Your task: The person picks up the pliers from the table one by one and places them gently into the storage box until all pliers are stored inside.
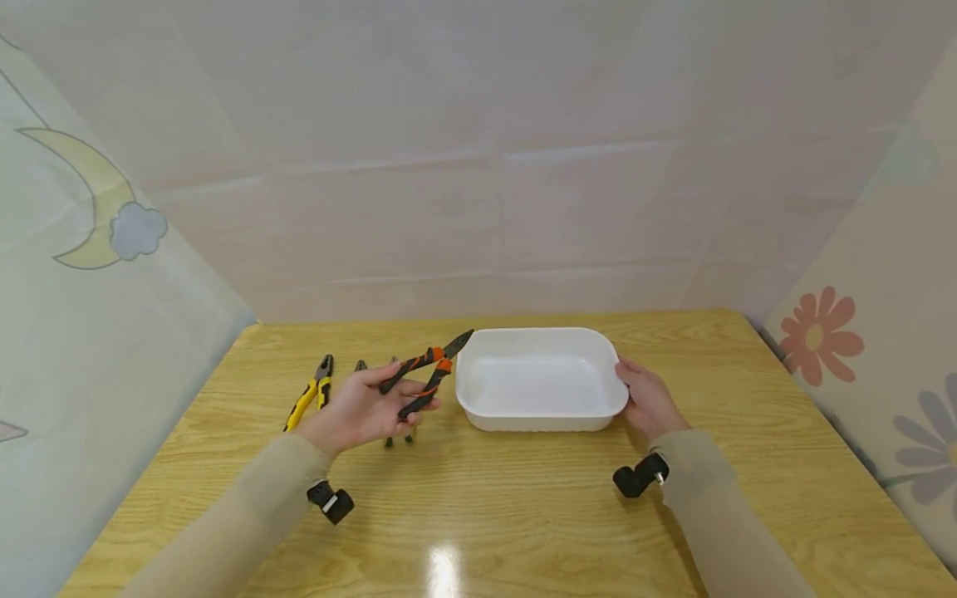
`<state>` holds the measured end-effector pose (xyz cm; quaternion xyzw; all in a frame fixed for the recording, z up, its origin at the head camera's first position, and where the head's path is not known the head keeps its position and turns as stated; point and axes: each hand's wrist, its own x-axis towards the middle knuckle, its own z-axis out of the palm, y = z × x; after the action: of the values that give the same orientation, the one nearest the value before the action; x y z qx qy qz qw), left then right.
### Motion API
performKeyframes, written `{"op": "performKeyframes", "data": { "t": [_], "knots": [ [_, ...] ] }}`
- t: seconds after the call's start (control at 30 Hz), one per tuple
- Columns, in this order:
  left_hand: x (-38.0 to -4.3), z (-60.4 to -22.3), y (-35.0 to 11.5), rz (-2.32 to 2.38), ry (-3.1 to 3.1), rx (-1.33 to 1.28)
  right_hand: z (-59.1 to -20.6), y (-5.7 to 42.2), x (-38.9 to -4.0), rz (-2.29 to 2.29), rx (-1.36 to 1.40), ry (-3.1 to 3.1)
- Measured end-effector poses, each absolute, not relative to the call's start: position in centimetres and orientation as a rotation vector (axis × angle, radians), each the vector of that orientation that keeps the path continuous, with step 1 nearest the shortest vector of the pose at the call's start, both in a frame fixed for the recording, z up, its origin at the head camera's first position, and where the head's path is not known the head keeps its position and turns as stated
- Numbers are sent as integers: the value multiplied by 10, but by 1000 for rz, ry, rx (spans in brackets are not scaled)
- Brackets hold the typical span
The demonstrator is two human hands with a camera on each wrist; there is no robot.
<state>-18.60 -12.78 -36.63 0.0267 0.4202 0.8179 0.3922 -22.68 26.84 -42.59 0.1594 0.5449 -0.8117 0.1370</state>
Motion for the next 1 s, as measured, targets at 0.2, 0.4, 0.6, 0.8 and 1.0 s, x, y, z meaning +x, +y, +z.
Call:
{"op": "performKeyframes", "data": {
  "t": [0.2, 0.4, 0.6, 0.8, 1.0],
  "knots": [
    [-189, -365, -121, 2075, 1001, 56, -426, 269, -228, -2357, 453, 1573],
    [-191, -364, -114, 2073, 975, 48, -426, 268, -229, -2367, 433, 1559],
    [-193, -366, -105, 2072, 985, 21, -427, 269, -228, -2371, 418, 1549],
    [-195, -367, -96, 2069, 997, -34, -428, 269, -228, -2387, 458, 1525],
    [-198, -365, -86, 2046, 1061, -129, -428, 269, -228, -2384, 416, 1538]
  ]
}}
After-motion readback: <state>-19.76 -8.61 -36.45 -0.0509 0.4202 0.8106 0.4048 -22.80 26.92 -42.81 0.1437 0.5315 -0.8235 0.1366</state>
